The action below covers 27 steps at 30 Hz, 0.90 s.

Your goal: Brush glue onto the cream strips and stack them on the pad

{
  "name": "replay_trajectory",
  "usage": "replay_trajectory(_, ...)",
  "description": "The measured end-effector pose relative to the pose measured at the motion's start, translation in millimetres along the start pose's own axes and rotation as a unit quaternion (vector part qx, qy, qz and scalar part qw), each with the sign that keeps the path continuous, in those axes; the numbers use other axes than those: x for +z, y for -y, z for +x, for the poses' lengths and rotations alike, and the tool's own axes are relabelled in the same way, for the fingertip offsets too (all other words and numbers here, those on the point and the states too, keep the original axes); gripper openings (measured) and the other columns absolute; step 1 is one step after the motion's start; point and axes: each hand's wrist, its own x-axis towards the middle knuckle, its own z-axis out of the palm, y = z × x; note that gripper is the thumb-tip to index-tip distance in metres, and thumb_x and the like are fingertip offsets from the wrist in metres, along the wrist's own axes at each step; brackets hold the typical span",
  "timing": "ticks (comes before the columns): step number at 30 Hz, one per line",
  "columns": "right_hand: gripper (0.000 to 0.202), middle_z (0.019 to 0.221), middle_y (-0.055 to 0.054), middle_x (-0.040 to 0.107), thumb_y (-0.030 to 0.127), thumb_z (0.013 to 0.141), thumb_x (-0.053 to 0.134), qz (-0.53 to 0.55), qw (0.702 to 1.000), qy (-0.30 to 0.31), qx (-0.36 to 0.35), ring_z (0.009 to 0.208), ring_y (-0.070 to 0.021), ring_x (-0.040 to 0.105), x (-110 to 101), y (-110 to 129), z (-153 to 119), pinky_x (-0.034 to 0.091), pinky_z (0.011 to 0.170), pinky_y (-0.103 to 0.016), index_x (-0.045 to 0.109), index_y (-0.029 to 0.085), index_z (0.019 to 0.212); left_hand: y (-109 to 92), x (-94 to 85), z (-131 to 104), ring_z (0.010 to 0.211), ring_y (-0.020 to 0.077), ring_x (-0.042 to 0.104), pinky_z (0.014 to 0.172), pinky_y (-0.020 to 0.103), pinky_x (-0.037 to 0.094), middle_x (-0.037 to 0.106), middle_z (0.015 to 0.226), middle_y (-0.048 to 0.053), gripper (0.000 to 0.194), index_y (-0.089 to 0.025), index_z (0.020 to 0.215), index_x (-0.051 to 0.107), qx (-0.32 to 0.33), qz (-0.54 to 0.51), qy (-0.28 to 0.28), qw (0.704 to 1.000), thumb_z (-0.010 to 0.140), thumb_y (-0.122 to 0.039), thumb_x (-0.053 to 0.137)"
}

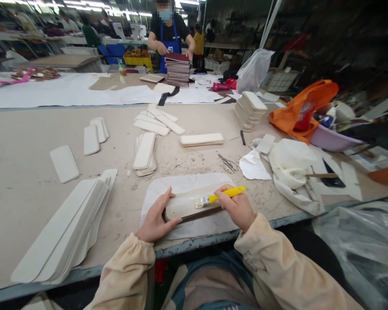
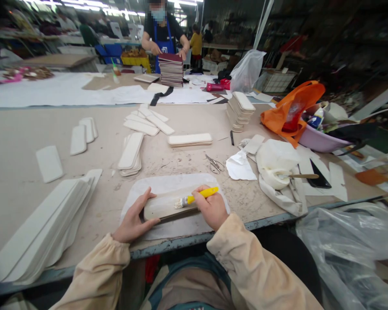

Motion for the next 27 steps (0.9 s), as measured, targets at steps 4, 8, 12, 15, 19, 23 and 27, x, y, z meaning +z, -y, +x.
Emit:
replay_trajectory(4,0.028,0.052,0.004,0.052,0.045,0.086,0.05,-0.06,0.995,-0.075,0.009,0.052,-0.0142,0.051,-38,-18,2,0.04,0.06,-0.028,0.057,0.02,0.074,2,1.3,-1,0.123,0.0273,0.049,0.108,0.044,0.037,0.052,0.132,0.009,0.09,-0.027,0.151,0.013,0.004,0.02,-0.005,1.0,0.079,-0.04,0.067)
replay_trajectory(8,0.028,0.051,0.004,0.053,0.045,0.085,0.049,-0.126,0.982,-0.143,-0.006,0.052,-0.0146,0.053,-81,-30,-1,0.04,0.059,-0.027,0.059,0.02,0.077,8,2.2,-3,0.122,0.0289,0.052,0.106,0.044,0.04,0.054,0.131,0.008,0.088,-0.03,0.15,0.017,0.004,0.039,-0.018,0.999,0.079,-0.041,0.066)
replay_trajectory(12,0.03,0.052,0.003,0.054,0.047,0.084,0.05,-0.16,0.945,-0.283,-0.019,0.052,-0.0148,0.052,-142,-38,-14,0.041,0.057,-0.026,0.06,0.019,0.079,17,3.3,-3,0.125,0.032,0.05,0.107,0.049,0.04,0.053,0.132,0.008,0.085,-0.03,0.148,0.024,-0.003,0.049,-0.031,0.998,0.076,-0.046,0.067)
replay_trajectory(15,0.034,0.053,0.002,0.055,0.05,0.083,0.049,-0.197,0.896,-0.397,-0.008,0.054,-0.0159,0.054,-191,-50,-25,0.042,0.059,-0.027,0.061,0.018,0.08,18,3.0,-2,0.126,0.033,0.048,0.107,0.052,0.039,0.052,0.134,0.009,0.082,-0.028,0.146,0.027,-0.014,0.064,-0.031,0.997,0.077,-0.049,0.065)
replay_trajectory(19,0.038,0.056,-0.002,0.059,0.051,0.082,0.044,-0.272,0.863,-0.423,0.047,0.059,-0.019,0.057,-236,-75,-22,0.042,0.061,-0.029,0.062,0.017,0.083,14,1.7,-3,0.13,0.0337,0.045,0.109,0.054,0.036,0.049,0.139,0.011,0.077,-0.027,0.145,0.028,-0.026,0.072,-0.023,0.997,0.079,-0.048,0.062)
replay_trajectory(23,0.038,0.061,-0.004,0.063,0.049,0.083,0.041,-0.306,0.873,-0.371,0.081,0.065,-0.0211,0.061,-250,-94,-3,0.041,0.064,-0.03,0.062,0.017,0.09,12,1.0,-4,0.133,0.0336,0.042,0.111,0.056,0.032,0.049,0.14,0.011,0.075,-0.027,0.146,0.027,-0.038,0.069,-0.024,0.997,0.081,-0.046,0.06)
replay_trajectory(27,0.029,0.063,-0.003,0.064,0.042,0.081,0.046,-0.321,0.88,-0.33,0.117,0.069,-0.0216,0.061,-244,-103,18,0.039,0.064,-0.028,0.062,0.019,0.088,12,0.0,-6,0.133,0.0333,0.043,0.111,0.057,0.032,0.051,0.138,0.01,0.076,-0.027,0.147,0.025,-0.045,0.07,-0.024,0.996,0.081,-0.045,0.06)
